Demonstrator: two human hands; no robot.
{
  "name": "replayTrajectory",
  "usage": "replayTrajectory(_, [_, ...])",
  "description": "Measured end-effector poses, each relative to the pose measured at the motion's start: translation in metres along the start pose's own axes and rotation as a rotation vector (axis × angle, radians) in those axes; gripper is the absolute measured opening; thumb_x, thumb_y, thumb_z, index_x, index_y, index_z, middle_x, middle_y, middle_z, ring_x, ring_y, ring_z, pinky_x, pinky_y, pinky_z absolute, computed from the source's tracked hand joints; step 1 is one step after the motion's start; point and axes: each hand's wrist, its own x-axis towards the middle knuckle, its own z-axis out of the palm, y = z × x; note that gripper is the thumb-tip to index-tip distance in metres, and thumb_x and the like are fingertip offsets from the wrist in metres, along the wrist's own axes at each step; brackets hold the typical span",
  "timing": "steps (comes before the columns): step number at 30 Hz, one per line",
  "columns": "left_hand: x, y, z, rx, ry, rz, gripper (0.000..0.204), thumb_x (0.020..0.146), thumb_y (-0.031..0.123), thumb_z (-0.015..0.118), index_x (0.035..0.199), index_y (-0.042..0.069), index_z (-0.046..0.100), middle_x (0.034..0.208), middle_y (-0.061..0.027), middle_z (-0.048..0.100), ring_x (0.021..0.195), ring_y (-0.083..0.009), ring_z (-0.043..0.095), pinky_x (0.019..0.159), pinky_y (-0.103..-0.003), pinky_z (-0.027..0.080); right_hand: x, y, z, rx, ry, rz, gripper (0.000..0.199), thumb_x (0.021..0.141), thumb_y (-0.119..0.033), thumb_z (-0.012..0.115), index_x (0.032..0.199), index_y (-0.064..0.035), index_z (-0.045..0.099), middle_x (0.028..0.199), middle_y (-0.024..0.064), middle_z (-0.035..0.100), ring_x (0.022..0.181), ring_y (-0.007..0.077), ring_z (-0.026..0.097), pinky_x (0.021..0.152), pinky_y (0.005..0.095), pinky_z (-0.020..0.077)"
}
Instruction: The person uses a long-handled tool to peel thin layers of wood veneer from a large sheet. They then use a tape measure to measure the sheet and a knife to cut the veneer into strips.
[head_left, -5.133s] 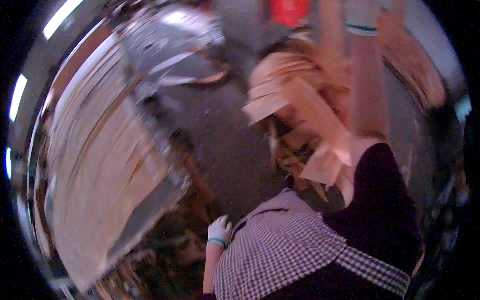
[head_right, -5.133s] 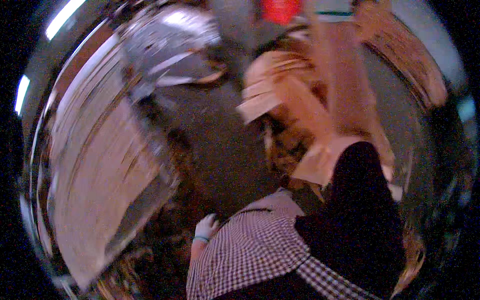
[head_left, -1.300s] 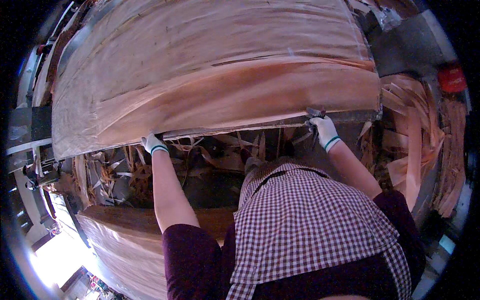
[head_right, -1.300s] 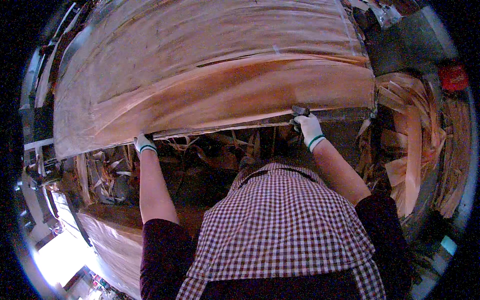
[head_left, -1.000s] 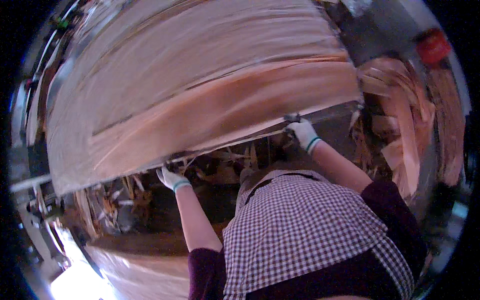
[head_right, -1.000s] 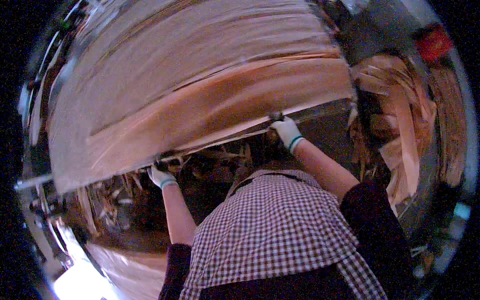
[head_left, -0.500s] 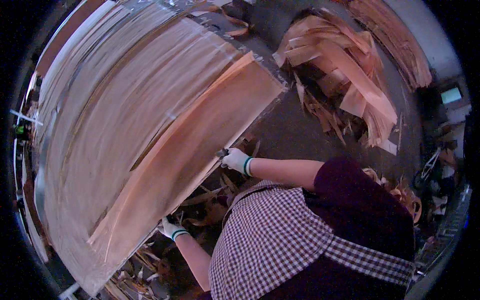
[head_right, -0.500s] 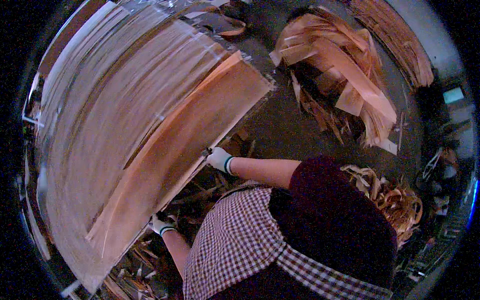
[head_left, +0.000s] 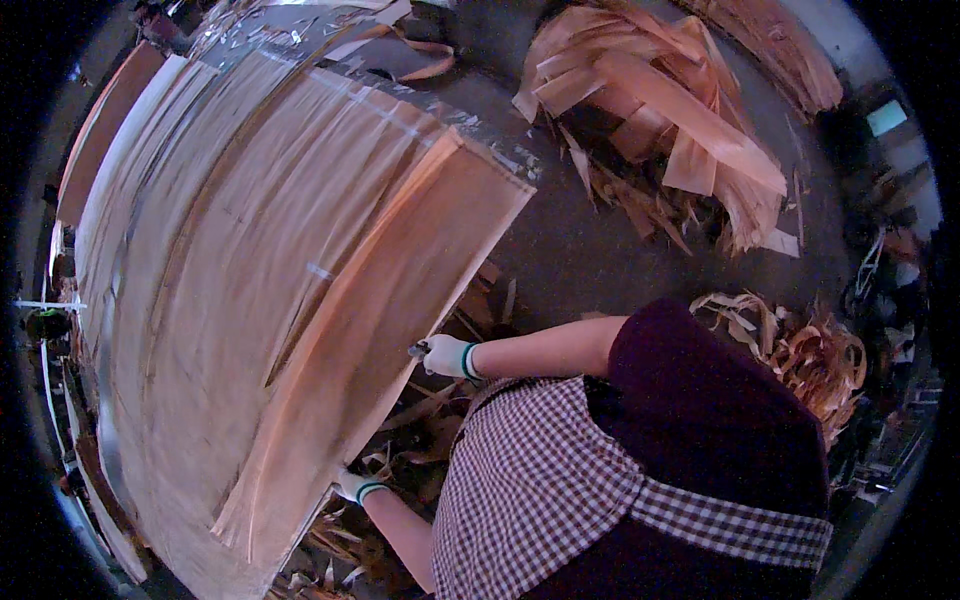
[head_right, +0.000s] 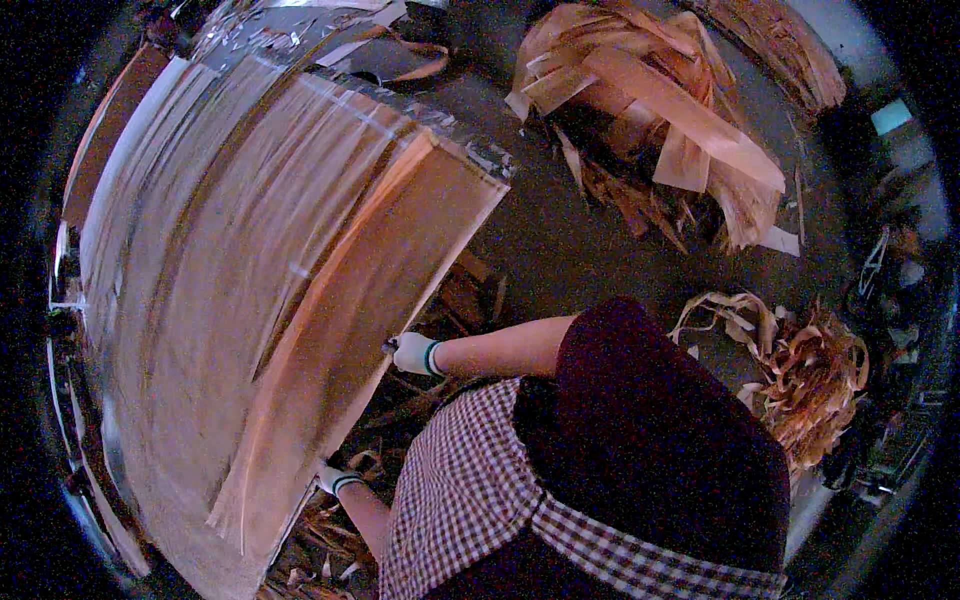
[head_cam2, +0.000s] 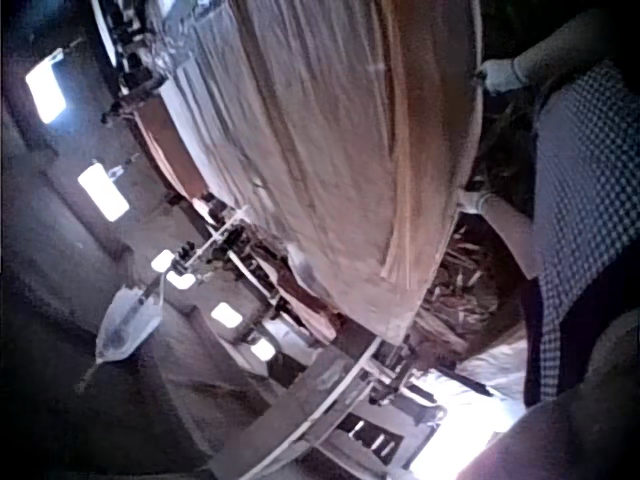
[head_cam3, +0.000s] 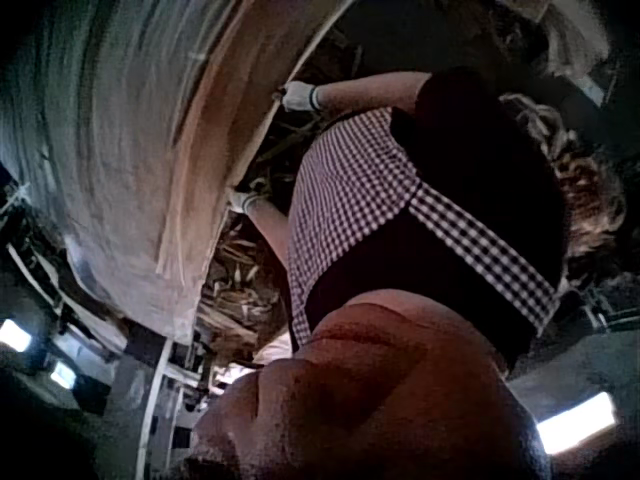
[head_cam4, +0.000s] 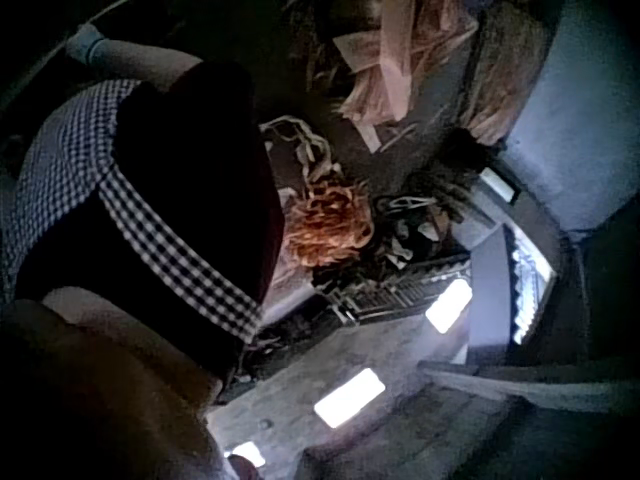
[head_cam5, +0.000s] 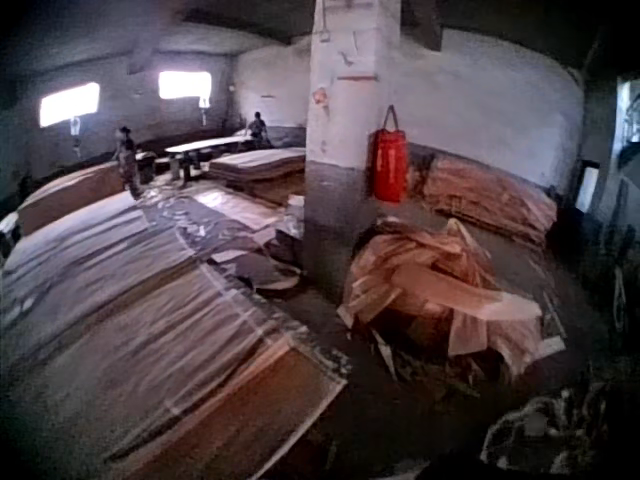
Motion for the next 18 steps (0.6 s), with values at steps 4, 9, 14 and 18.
replayTrajectory(4, [0.018, -0.016, -0.005, 0.030, 0.027, -0.027, 0.054, 0.078, 0.015, 0.069, 0.125, -0.002, 0.049, 0.118, -0.0168, 0.057, 0.095, -0.0271, 0.057, 0.085, -0.043, 0.048, 0.002, 0.006, -0.002, -0.011, -0.003, -0.028, 0.024, 0.088, -0.020, 0.054, 0.102, -0.0027, 0.064, 0.073, 0.0055, 0.060, 0.066, 0.0145, 0.054, 0.064, 0.0311, 0.0430])
replayTrajectory(9, [0.019, -0.031, -0.005, 0.034, -0.026, -0.024, 0.046, 0.075, 0.007, 0.065, 0.119, -0.003, 0.051, 0.115, -0.0171, 0.058, 0.094, -0.0287, 0.057, 0.080, -0.043, 0.050, 0.002, 0.012, -0.006, 0.009, 0.042, -0.069, 0.025, 0.088, -0.019, 0.053, 0.104, -0.0037, 0.064, 0.073, 0.0057, 0.061, 0.066, 0.0151, 0.056, 0.063, 0.0317, 0.0432])
replayTrajectory(14, [0.023, -0.034, -0.001, 0.036, 0.000, -0.038, 0.045, 0.075, 0.009, 0.065, 0.117, -0.003, 0.052, 0.112, -0.0164, 0.059, 0.093, -0.0295, 0.058, 0.077, -0.044, 0.052, 0.000, 0.002, -0.013, 0.040, 0.024, 0.001, 0.025, 0.084, -0.015, 0.054, 0.104, -0.0031, 0.064, 0.075, 0.0058, 0.062, 0.067, 0.0144, 0.057, 0.063, 0.0312, 0.0446])
replayTrajectory(18, [-0.020, -0.013, 0.026, -0.003, -0.082, -0.182, 0.042, 0.076, 0.016, 0.064, 0.112, -0.002, 0.054, 0.104, -0.0143, 0.061, 0.089, -0.0306, 0.058, 0.071, -0.044, 0.054, 0.029, 0.043, -0.013, 0.049, 0.107, -0.104, 0.028, 0.081, -0.010, 0.055, 0.107, -0.0032, 0.063, 0.075, 0.0057, 0.062, 0.067, 0.0145, 0.057, 0.061, 0.0299, 0.0454])
